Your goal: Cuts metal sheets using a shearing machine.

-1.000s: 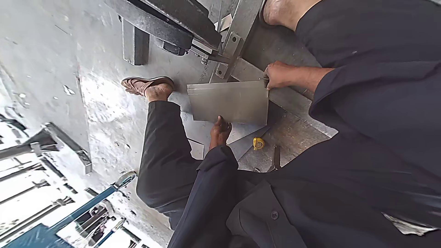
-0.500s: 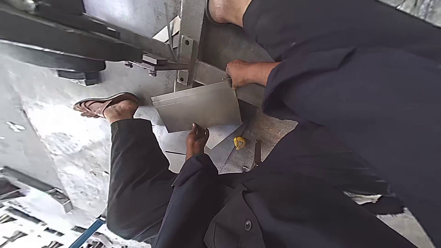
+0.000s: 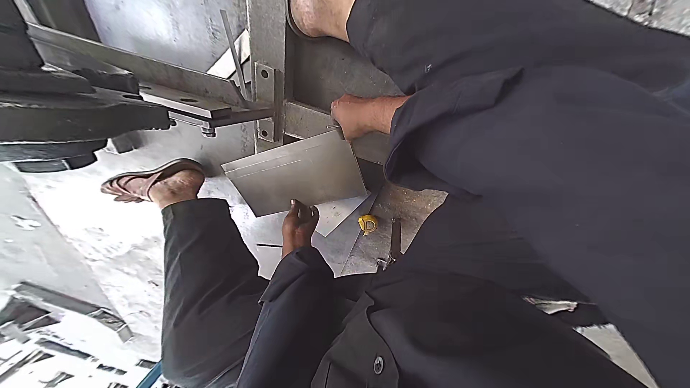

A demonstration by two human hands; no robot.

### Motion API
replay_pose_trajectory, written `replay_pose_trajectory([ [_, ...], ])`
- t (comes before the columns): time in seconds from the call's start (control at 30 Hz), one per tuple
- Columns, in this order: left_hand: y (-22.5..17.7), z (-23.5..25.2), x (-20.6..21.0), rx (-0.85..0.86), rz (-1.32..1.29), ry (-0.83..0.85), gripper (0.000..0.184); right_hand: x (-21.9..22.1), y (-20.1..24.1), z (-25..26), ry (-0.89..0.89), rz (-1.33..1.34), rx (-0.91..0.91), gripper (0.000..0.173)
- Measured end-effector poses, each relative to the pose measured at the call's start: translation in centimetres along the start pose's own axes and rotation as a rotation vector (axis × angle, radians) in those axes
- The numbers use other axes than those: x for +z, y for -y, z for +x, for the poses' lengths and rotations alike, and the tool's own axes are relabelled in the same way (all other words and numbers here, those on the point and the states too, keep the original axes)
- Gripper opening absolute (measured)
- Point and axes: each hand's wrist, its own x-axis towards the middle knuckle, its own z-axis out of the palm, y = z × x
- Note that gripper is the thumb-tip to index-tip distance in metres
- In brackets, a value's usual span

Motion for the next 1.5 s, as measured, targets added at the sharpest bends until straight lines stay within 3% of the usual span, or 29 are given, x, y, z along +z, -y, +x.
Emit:
replay_pose_trajectory([
  [0.23,0.2,1.6,-0.9,0.005,-0.023,0.032,0.033,0.0,0.3,0.0,-0.003,-0.015,0.027,0.042],
  [0.4,0.1,0.4,-0.1,0.003,-0.030,0.001,0.035,2.1,-2.5,3.7,-0.074,-0.075,-0.073,0.028],
  [0.6,0.1,0.0,0.1,0.020,0.009,-0.016,0.035,0.1,-0.1,0.2,-0.017,0.020,0.008,0.036],
  [0.87,-0.1,-2.3,1.9,0.002,-0.007,-0.041,0.033,-0.1,-0.1,0.4,-0.003,-0.001,0.011,0.034],
  [1.13,-0.1,-2.0,1.4,0.003,-0.034,-0.040,0.030,1.9,-2.6,4.3,-0.048,-0.111,-0.072,0.029],
  [1.5,-0.1,-0.9,0.6,-0.014,-0.093,-0.045,0.029,0.0,0.1,0.6,-0.004,0.008,0.036,0.033],
])
